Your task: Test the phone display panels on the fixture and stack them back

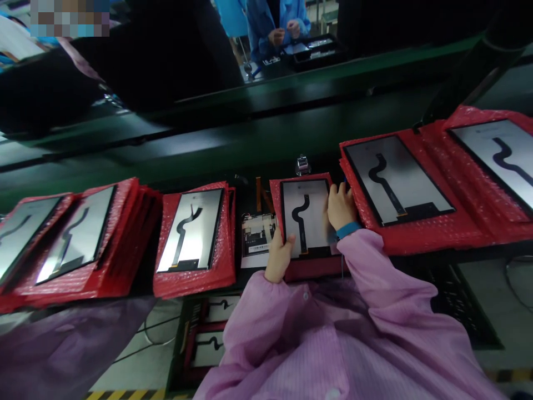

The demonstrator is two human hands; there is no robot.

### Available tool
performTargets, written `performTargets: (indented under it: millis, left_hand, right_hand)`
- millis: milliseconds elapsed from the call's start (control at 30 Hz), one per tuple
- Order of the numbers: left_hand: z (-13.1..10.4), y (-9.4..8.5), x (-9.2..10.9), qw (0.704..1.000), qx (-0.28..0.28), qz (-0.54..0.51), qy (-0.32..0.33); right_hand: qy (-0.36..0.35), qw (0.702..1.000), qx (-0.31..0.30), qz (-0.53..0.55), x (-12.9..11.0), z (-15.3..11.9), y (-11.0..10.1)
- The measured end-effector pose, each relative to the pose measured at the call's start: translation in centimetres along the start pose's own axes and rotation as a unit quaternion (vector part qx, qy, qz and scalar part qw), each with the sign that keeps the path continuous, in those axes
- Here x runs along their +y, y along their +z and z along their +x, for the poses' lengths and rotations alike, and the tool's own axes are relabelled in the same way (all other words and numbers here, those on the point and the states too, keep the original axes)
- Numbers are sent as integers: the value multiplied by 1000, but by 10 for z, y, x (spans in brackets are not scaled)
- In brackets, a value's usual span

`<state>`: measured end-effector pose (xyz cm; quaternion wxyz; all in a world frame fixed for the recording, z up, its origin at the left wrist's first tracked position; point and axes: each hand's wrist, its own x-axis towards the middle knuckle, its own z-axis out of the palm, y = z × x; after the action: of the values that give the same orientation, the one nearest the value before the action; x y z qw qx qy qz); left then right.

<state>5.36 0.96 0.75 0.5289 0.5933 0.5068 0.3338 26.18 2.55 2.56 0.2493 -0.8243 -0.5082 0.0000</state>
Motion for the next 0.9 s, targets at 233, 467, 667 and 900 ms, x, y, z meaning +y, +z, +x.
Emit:
performTargets:
  millis: [233, 467, 667, 900]
  left_hand:
    - [-6, 19, 2, 969, 75, 199, 125]
    - [-39, 9, 29, 943, 34, 229, 239]
    - [-70, 16, 46, 960, -206, 141, 127]
    - [-89, 4, 56, 916, -374, 97, 109]
  right_hand:
    - [46, 999, 3, 14, -5, 4, -14]
    - [-32, 930, -82, 356, -15, -72, -73]
    - [21, 866, -92, 492, -18, -125, -88]
    - [52, 861, -125, 490, -26, -150, -93]
